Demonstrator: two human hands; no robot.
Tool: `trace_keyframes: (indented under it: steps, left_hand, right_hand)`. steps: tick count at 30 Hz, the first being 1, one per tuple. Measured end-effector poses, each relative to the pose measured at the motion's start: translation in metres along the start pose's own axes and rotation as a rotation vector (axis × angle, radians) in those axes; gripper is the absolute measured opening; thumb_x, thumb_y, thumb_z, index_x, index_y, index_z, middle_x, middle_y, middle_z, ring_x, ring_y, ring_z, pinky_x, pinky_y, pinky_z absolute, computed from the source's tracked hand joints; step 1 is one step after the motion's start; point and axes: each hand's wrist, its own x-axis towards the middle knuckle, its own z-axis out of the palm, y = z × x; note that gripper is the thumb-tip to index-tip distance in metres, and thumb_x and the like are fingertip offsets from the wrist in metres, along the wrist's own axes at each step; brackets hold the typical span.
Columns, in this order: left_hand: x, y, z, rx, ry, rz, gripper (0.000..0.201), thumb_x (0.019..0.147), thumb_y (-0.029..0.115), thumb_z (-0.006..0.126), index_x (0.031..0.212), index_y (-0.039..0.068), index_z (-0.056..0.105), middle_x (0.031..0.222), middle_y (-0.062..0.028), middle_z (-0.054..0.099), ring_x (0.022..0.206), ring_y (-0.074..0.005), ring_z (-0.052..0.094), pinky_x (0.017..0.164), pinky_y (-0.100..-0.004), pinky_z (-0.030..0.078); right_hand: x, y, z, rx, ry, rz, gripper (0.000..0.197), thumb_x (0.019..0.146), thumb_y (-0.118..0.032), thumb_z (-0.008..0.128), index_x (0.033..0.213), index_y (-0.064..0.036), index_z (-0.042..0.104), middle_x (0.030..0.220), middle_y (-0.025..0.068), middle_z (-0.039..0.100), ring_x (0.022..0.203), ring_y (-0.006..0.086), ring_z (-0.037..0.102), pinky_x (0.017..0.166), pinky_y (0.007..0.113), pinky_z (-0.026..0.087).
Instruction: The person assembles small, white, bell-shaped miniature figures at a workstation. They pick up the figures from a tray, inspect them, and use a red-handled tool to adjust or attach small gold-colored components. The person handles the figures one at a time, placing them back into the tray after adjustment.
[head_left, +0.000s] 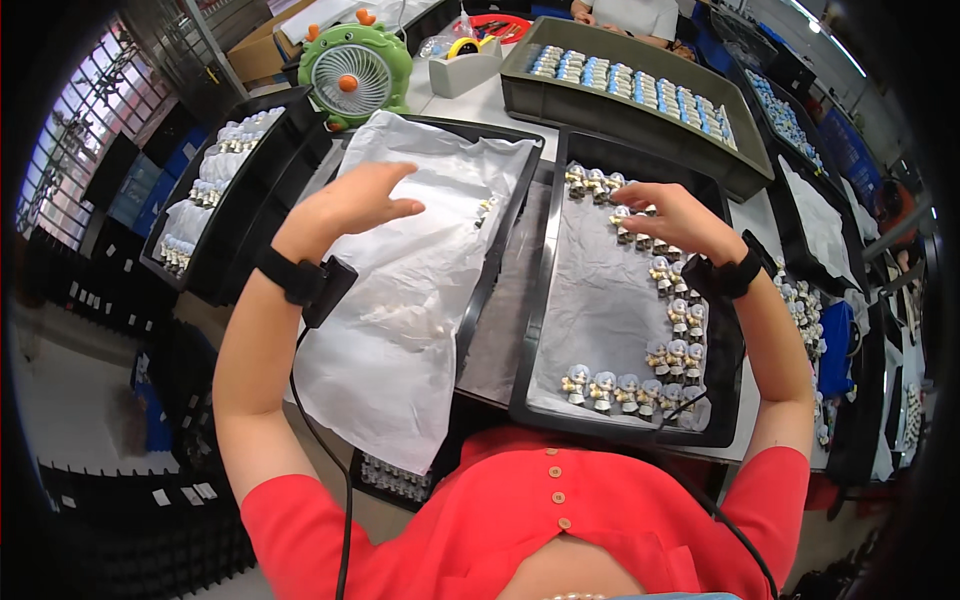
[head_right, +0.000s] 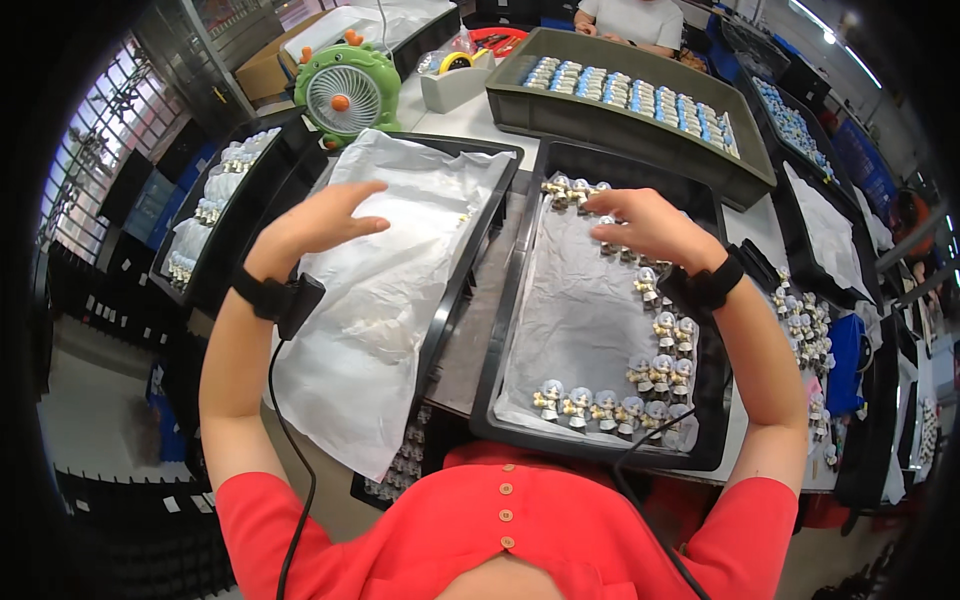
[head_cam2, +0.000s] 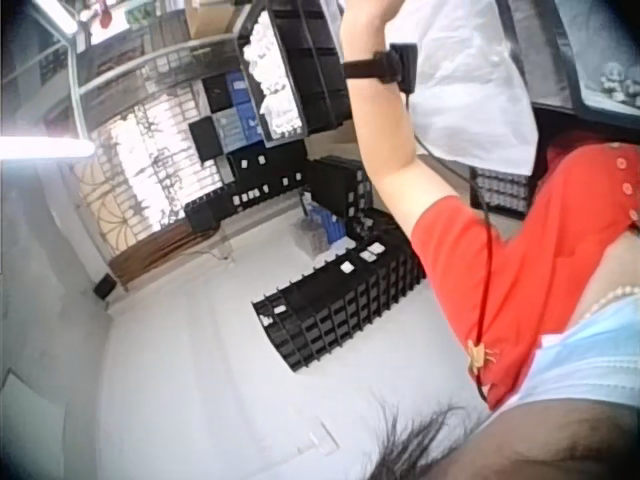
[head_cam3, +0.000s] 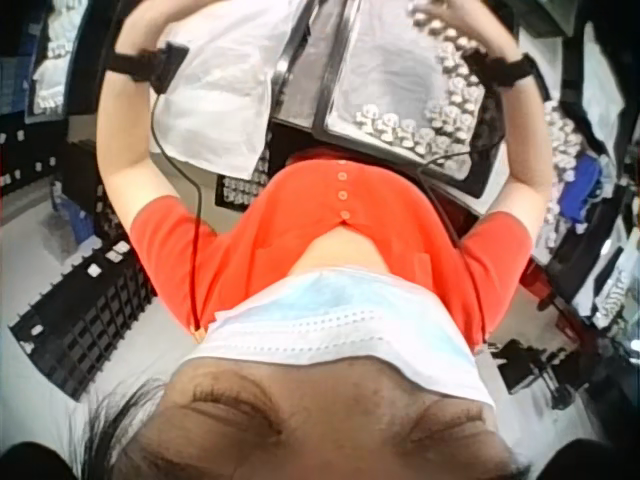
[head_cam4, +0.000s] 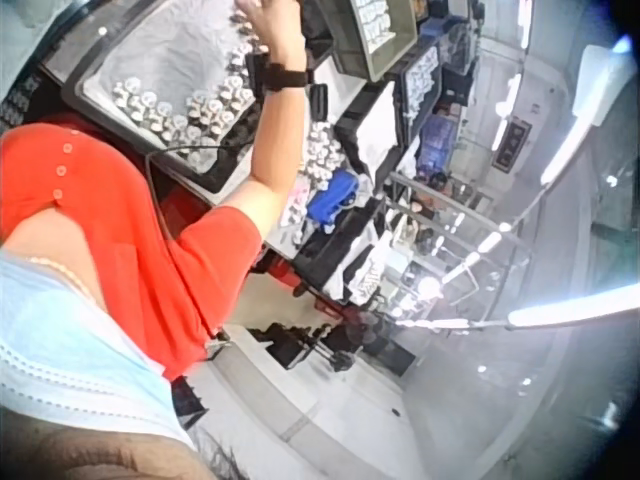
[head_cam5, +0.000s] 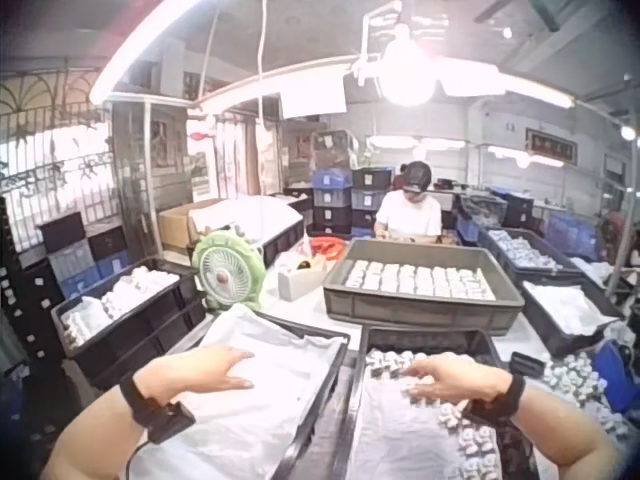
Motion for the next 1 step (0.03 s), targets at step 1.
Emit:
trace_keyframes:
  steps: [1]
  left_hand:
    - [0.0019, 0.0242, -0.012, -0.04, 0.021, 0.067, 0.06, 0.083, 0.037, 0.064, 0.128, 0.002, 0.046, 0.127, -0.0218, 0.05, 0.118, -0.0345, 0.047, 0.1, -0.0376, 0.036]
  right_hand:
    - [-0.0042, 0.0218, -0.0013, -0.115, 0.003, 0.087, 0.046, 0.079, -0.019, 0.068, 0.121, -0.0056, 0.056, 0.113, 0.0163, 0.062, 0.108, 0.0262, 0.058, 0.091, 0.035, 0.046]
